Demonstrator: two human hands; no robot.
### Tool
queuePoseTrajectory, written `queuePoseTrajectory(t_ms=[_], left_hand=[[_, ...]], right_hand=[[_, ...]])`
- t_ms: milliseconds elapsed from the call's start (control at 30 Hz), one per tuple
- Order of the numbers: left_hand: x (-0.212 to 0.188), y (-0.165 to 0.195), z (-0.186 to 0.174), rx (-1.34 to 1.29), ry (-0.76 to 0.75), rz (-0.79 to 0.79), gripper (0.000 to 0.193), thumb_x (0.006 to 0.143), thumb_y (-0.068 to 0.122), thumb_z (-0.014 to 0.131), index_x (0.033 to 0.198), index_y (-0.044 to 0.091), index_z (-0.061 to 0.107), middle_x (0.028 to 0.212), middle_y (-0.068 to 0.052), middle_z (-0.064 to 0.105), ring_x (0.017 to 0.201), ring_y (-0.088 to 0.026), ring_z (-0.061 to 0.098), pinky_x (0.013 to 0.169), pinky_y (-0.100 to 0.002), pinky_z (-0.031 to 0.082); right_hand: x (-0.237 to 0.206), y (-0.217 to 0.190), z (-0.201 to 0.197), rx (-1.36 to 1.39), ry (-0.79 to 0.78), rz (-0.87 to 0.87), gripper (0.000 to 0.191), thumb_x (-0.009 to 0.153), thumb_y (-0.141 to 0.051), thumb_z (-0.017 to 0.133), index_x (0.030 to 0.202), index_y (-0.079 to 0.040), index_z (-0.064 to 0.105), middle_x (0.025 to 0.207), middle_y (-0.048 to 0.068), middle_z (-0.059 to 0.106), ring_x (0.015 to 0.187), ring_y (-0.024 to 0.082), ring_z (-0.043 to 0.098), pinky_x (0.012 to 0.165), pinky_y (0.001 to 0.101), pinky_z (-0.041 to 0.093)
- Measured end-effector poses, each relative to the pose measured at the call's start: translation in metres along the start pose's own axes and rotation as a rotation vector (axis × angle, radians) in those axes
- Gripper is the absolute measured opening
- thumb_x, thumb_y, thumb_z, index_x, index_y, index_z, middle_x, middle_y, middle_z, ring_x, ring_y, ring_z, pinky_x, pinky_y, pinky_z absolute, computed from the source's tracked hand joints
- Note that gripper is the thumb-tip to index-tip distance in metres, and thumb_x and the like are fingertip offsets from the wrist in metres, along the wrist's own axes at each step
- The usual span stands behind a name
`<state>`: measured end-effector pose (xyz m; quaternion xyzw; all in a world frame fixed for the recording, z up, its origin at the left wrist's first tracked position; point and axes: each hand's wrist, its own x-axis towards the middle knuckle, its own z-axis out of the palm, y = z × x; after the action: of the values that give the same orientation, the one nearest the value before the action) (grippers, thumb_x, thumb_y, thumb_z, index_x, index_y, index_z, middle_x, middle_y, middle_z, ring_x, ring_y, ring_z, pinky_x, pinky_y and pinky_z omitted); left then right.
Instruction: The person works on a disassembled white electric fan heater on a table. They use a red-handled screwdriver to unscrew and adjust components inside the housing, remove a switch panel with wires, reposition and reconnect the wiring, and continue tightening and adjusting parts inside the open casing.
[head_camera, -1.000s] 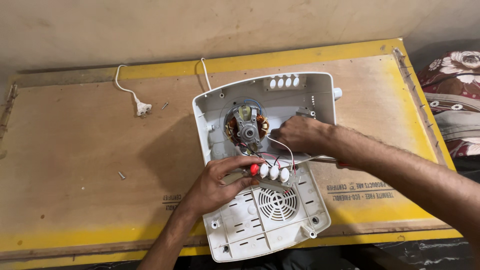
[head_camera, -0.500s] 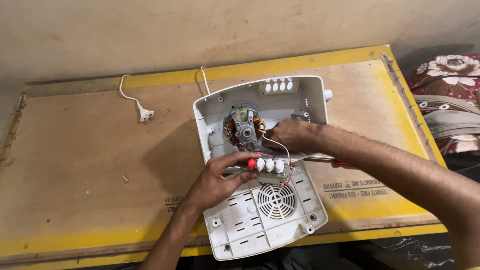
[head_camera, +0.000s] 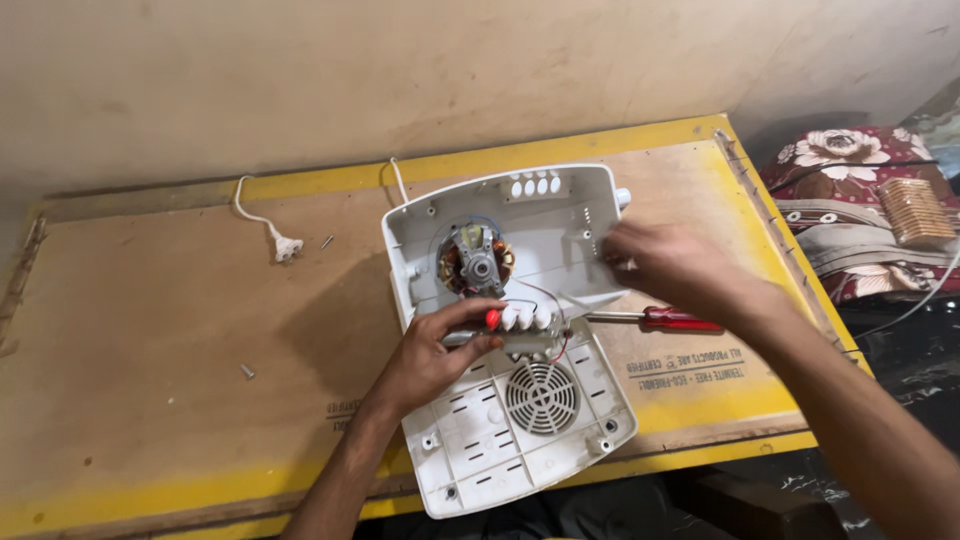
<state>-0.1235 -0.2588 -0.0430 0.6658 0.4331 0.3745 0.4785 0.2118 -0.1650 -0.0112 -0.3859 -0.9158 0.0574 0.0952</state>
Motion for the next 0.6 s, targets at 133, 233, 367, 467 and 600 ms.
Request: queuePoseTrajectory(t_ms=[133,233,367,467,600], left_hand=[[0.001,-0.004,0.003,0.011,0.033,0.059,0.042,0.091,0.017,0.077,0.132,0.012,0.068,0.113,-0.007,0.080,0.109,-0.016,0.076,0.096,-0.034,0.061],[0.006,-0.004,0.003,0.001,0.049,0.062,0.042,0.090,0.017,0.078,0.131,0.011,0.069,0.113,-0.008,0.080,0.109,-0.016,0.075,0.096,-0.033,0.060],[0.004,-0.004,0.002,-0.022,0.040,0.035,0.042,0.091,0.019,0.076,0.132,0.011,0.068,0.111,-0.008,0.080,0.107,-0.016,0.076,0.095,-0.032,0.061],[0.005,-0.006,0.003,-0.004,0.044,0.052,0.042,0.090,0.018,0.077,0.131,0.010,0.069,0.111,-0.007,0.080,0.107,-0.015,0.076,0.094,-0.033,0.061],[0.005,-0.007,0.001,0.019,0.040,0.057,0.043,0.090,0.019,0.077,0.131,0.010,0.068,0.109,-0.007,0.081,0.107,-0.015,0.076,0.094,-0.033,0.061]], right_hand=[[-0.053,0.021,0.006,0.127,0.111,0.475,0.014,0.092,-0.021,0.071,0.099,-0.009,0.073,0.096,0.010,0.070,0.082,0.029,0.071,0.075,0.0410,0.058],[-0.063,0.041,0.041,0.009,-0.045,0.560,0.031,0.085,-0.039,0.078,0.095,-0.010,0.075,0.094,0.010,0.072,0.086,0.029,0.070,0.081,0.0417,0.057],[-0.068,0.066,0.068,0.055,-0.030,0.546,0.021,0.087,-0.031,0.074,0.095,-0.012,0.078,0.097,0.010,0.073,0.089,0.029,0.072,0.083,0.0407,0.058],[-0.066,0.072,0.067,0.076,-0.067,0.533,0.018,0.088,-0.026,0.073,0.099,-0.013,0.079,0.098,0.008,0.075,0.091,0.027,0.074,0.084,0.0397,0.058],[-0.058,0.059,0.067,0.139,0.016,0.413,0.024,0.086,-0.019,0.072,0.109,-0.014,0.076,0.099,0.009,0.073,0.087,0.028,0.073,0.082,0.0409,0.058]])
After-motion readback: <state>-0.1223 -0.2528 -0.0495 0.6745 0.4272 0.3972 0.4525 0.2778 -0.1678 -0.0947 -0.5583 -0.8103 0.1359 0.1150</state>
